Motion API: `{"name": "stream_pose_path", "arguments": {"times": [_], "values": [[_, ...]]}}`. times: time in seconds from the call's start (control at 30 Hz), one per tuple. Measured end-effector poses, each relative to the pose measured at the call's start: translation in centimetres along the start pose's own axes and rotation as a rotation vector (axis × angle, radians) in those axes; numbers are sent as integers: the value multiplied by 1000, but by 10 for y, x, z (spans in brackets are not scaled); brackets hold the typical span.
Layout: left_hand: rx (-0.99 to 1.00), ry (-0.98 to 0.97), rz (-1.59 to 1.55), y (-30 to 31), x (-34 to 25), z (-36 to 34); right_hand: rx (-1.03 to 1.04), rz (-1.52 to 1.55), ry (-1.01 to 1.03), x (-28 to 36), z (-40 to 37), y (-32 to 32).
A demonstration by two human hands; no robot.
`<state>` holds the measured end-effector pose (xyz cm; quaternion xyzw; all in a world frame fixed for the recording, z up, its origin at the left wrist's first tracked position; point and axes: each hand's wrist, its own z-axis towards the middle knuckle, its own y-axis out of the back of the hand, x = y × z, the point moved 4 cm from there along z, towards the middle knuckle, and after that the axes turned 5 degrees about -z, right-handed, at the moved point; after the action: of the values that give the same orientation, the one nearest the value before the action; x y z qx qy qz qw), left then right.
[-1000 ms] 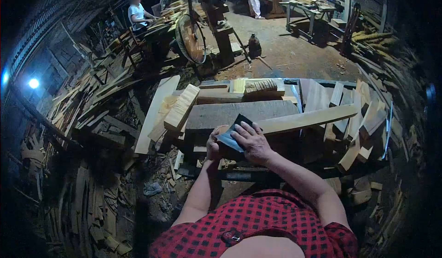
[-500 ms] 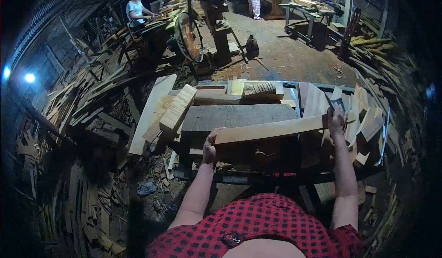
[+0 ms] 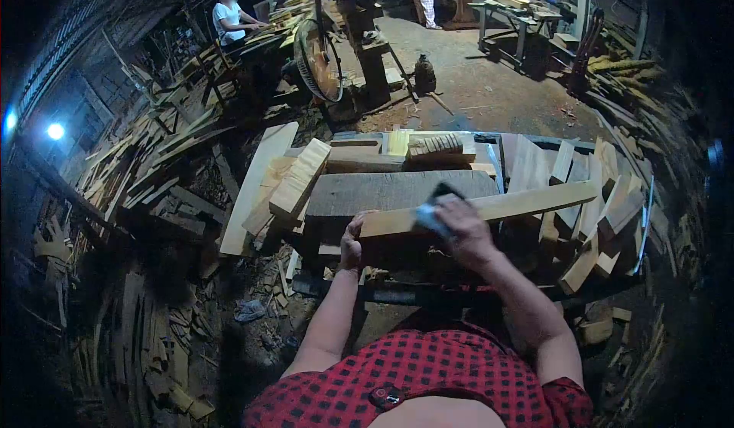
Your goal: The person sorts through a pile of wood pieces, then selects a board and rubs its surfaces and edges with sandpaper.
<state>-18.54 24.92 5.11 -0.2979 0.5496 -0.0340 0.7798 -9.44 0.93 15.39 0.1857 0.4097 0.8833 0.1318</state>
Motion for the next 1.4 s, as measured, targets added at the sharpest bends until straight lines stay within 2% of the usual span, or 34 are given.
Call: {"name": "stream_pose_path", "arguments": {"times": [0.07,0.1,0.13,0.17,0.2,0.23,0.27,0.37,0.4,0.43,0.47,0.5,0.53,0.57,0.6,0.63,0.67,0.7,0.73,0.77,0.8,0.87,0.93,1.03,1.1,1.17,1.23,1.27,1.3,1.33,1.37,1.4], "values": [[48,-243,334,-7,-11,-2,-263,67,55,-57,-8,24],[41,-245,333,-4,-10,-1,-301,178,1,-74,-3,50],[62,-217,184,0,-7,0,-409,225,101,-108,-14,64],[84,-188,36,2,-6,1,-379,-238,-133,-142,-29,71],[80,-188,37,1,-6,-1,-293,-175,-322,-192,-50,76],[46,-206,119,-3,-8,-2,-254,13,-672,-247,-73,75],[16,-223,199,-7,-10,-2,-325,-699,-358,-275,-93,75],[18,-317,282,-22,-21,-7,-226,-231,-862,-344,-119,67],[99,-288,84,-21,-24,-3,-166,-542,-703,-304,-108,72],[115,-278,76,-22,-24,-2,-179,-646,-702,-299,-112,66],[84,-198,73,-23,-24,-1,-231,-691,-688,-256,-96,75],[53,-116,73,-23,-23,1,-431,-392,-392,-234,-79,75],[-55,74,-92,-19,-16,4,-387,-373,-311,-179,-52,80],[-43,87,-92,-16,-12,5,-364,-346,-241,-164,-48,60],[-13,4,-58,-11,-9,6,-430,-205,-211,-108,-23,64],[17,-81,-26,-8,-10,7,-183,-198,-242,-78,-18,50],[-21,86,-212,-6,-7,11,-279,34,-100,-65,-28,23],[-12,93,-216,-11,-7,9,-29,91,-188,-39,-20,9],[-7,9,-112,-14,-10,6,-273,-191,0,5,-8,26],[-3,-78,-7,-16,-14,4,-156,-232,25,13,-17,11],[-12,8,-53,-8,-9,10,-134,-205,34,19,-15,9],[-48,44,-71,-9,-8,5,-112,-180,38,22,-11,13],[-86,84,-91,-12,-8,1,70,-63,10,17,-5,19],[-77,87,-152,-1,-2,5,122,-83,27,9,-9,9],[-73,52,-147,8,4,10,46,-74,69,1,-12,13],[-62,-3,-51,16,8,9,13,-120,7,-18,-21,21],[-52,-58,43,11,6,6,-85,-60,-94,-57,-30,36],[14,-171,72,-2,-4,1,-151,-130,-65,-72,-30,51],[82,-286,100,-11,-12,-2,-279,-66,-66,-108,-47,48],[81,-288,98,-13,-14,-2,-317,-24,-66,-135,-54,60],[54,-298,191,-13,-15,-1,-279,-216,-105,-152,-59,78],[26,-306,286,-13,-16,-2,-353,-156,-151,-186,-73,88]]}}
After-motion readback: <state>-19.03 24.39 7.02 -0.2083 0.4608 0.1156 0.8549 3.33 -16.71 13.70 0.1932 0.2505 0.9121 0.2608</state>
